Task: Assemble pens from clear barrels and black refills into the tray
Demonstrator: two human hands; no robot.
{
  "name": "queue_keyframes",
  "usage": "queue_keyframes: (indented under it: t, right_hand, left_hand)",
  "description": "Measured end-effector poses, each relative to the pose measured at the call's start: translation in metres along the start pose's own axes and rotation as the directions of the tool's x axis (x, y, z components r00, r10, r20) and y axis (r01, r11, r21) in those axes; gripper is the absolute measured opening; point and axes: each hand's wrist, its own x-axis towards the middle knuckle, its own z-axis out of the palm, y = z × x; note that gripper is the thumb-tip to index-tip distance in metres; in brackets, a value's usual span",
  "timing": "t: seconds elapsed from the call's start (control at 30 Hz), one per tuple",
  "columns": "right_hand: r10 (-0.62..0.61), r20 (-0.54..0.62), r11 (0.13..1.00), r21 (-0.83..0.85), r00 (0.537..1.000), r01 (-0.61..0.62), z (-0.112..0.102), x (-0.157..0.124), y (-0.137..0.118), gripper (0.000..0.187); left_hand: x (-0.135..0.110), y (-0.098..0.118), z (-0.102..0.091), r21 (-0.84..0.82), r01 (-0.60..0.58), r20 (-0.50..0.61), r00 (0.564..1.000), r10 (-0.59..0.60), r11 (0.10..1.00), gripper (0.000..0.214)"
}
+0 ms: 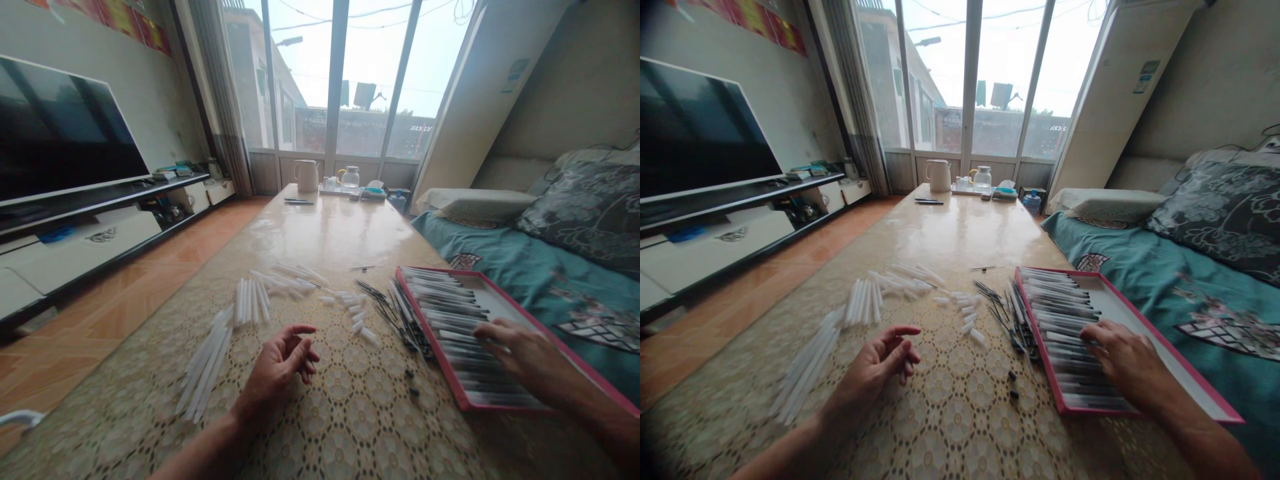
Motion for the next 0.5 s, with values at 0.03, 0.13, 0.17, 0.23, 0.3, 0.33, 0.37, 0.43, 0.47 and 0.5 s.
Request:
queue_keyframes:
  t: [0.03, 0.13, 0.17, 0.23, 0.3, 0.33, 0.37, 0.43, 0.47, 0.5]
  right_hand:
    - [-0.013, 0.015, 1.000, 0.003, 1.000, 0.013, 0.004, -0.002, 0.003, 0.015]
    - [-0.040, 0.044, 0.999, 0.033, 0.998, 0.039, 0.008, 0.000, 0.003, 0.019]
    - [-0.036, 0.012, 0.998, 0.043, 0.999, 0.035, 0.007, 0.003, -0.001, 0.020]
    - [-0.043, -0.058, 0.995, 0.083, 0.997, 0.048, 0.001, 0.012, -0.016, 0.021]
    - [-0.051, -0.107, 0.989, 0.130, 0.993, 0.065, -0.005, 0.025, -0.040, 0.020]
    - [-0.053, -0.111, 0.987, 0.148, 0.992, 0.070, -0.007, 0.032, -0.054, 0.020]
    - [-0.061, -0.087, 0.986, 0.148, 0.994, 0.073, -0.008, 0.040, -0.068, 0.019]
    - [-0.053, -0.020, 0.996, 0.075, 0.998, 0.055, -0.005, 0.056, -0.093, 0.018]
    - [-0.039, 0.009, 0.999, 0.005, 0.999, 0.039, -0.001, 0.063, -0.103, 0.018]
    - [-0.024, 0.030, 0.997, -0.069, 0.999, 0.026, 0.004, 0.070, -0.111, 0.017]
  left_hand:
    - [0.000, 0.001, 0.000, -0.004, 0.002, -0.006, 1.000, -0.002, 1.000, 0.036]
    - [-0.001, 0.002, 0.001, -0.015, 0.006, -0.013, 1.000, -0.006, 1.000, 0.036]
    - [-0.001, 0.002, 0.001, -0.015, 0.006, -0.014, 1.000, -0.006, 1.000, 0.036]
    - [-0.001, 0.001, 0.002, -0.007, 0.005, -0.016, 1.000, -0.005, 1.000, 0.035]
    - [-0.001, 0.001, 0.002, 0.004, 0.007, -0.014, 1.000, -0.007, 1.000, 0.035]
    - [-0.001, 0.001, 0.002, 0.007, 0.008, -0.015, 1.000, -0.007, 1.000, 0.034]
    - [-0.001, 0.001, 0.002, 0.008, 0.007, -0.016, 1.000, -0.007, 1.000, 0.034]
    - [-0.002, 0.000, 0.002, -0.003, 0.004, -0.019, 1.000, -0.004, 1.000, 0.034]
    - [-0.002, 0.000, 0.002, -0.011, 0.003, -0.021, 1.000, -0.003, 1.000, 0.034]
    - [-0.002, 0.000, 0.002, -0.019, 0.003, -0.022, 1.000, -0.003, 1.000, 0.034]
